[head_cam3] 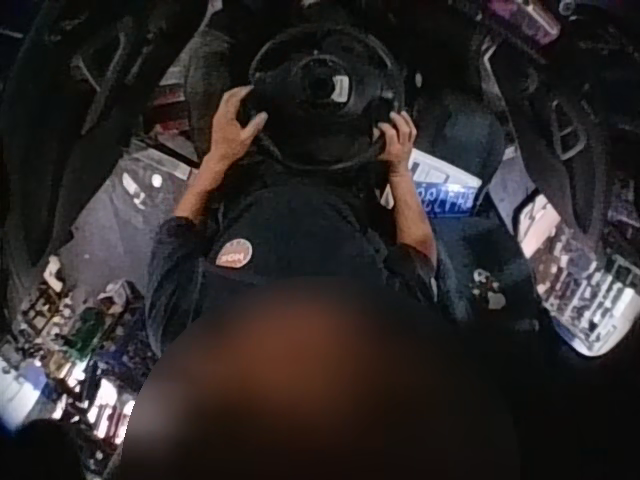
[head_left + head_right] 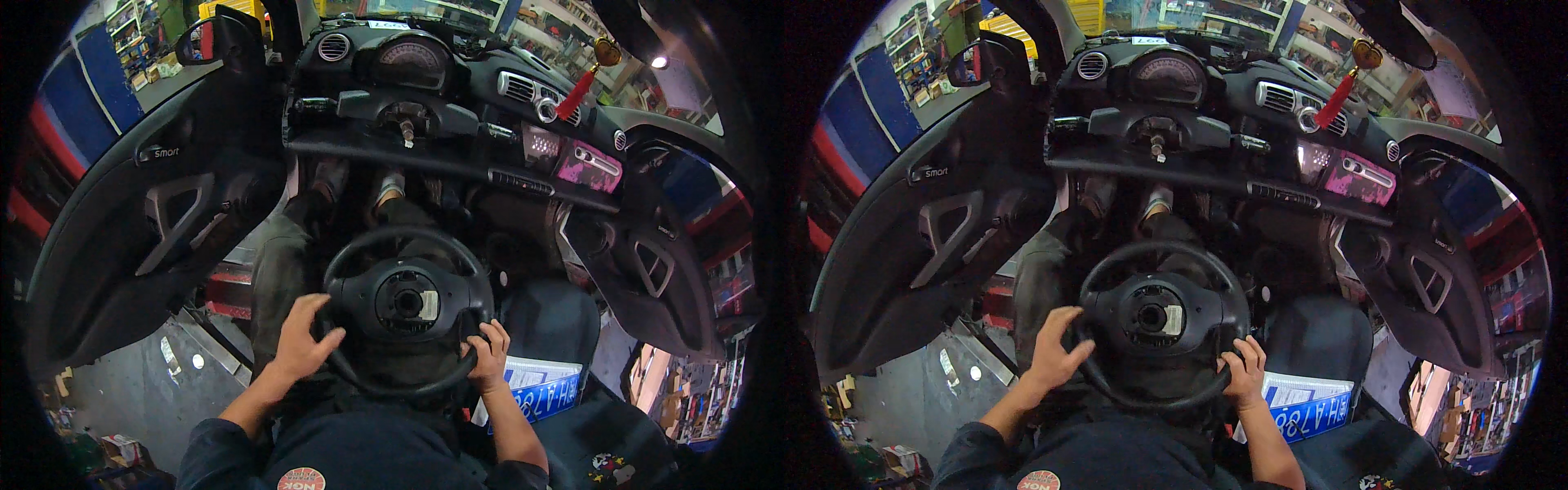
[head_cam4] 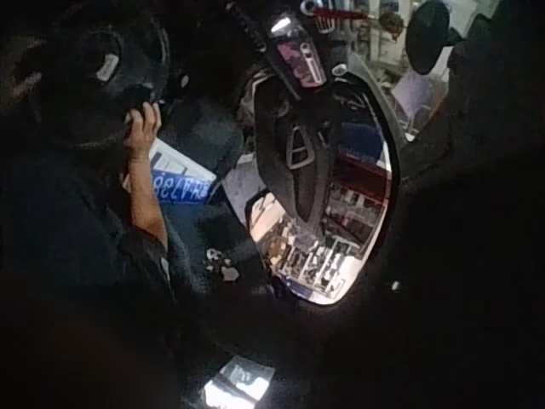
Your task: The person repeatedly removes and reinstalls a car steering wheel in a workshop. They detach the wheel from the steering column, then align and reattach it, repeating this cycle multiple times.
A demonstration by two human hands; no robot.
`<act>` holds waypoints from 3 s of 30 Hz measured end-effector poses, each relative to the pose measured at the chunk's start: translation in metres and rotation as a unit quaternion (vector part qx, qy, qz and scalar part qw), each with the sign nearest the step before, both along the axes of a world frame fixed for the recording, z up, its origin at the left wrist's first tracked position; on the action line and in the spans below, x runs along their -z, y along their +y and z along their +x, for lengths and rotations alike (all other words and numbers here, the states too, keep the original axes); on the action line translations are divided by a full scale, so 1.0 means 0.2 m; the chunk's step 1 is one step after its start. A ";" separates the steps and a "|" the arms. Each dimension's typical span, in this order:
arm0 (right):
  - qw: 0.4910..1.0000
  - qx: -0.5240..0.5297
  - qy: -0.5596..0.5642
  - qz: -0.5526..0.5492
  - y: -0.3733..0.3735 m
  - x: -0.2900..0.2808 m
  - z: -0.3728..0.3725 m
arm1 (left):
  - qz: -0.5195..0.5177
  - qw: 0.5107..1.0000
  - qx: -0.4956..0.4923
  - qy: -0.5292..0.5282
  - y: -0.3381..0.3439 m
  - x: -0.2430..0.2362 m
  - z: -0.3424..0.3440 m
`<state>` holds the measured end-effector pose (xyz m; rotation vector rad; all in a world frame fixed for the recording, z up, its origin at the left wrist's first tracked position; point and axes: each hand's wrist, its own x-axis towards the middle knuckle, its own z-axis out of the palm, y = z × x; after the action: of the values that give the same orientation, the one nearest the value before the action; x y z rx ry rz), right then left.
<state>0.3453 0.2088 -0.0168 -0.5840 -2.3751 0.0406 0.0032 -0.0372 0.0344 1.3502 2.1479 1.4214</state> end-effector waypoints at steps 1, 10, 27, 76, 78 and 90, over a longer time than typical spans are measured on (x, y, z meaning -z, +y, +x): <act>1.000 -0.003 -0.006 -0.005 0.00 -0.01 0.00 | 0.016 0.999 -0.002 0.032 -0.03 0.02 0.05; 0.999 -0.022 -0.018 -0.025 0.00 -0.08 0.00 | -0.172 0.909 0.290 0.245 -0.13 0.08 0.12; 0.996 -0.038 0.072 -0.035 0.13 -0.61 -0.34 | 0.133 0.906 0.253 0.311 0.18 -0.32 -0.25; 0.710 0.074 0.459 -0.528 0.52 -0.87 -0.91 | 0.049 0.993 0.087 -0.062 0.91 -1.47 -0.81; 0.697 0.079 0.463 -0.542 0.50 -0.87 -0.90 | 0.030 0.996 0.074 -0.044 0.90 -1.49 -0.80; 0.693 0.121 0.480 -0.524 0.43 -0.63 -0.81 | 0.015 0.989 0.088 -0.122 0.80 -1.48 -0.72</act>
<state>0.1842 0.2941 0.1099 -1.0308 -1.0235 1.3098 -0.1413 0.1235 0.3307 1.2673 1.8139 1.4691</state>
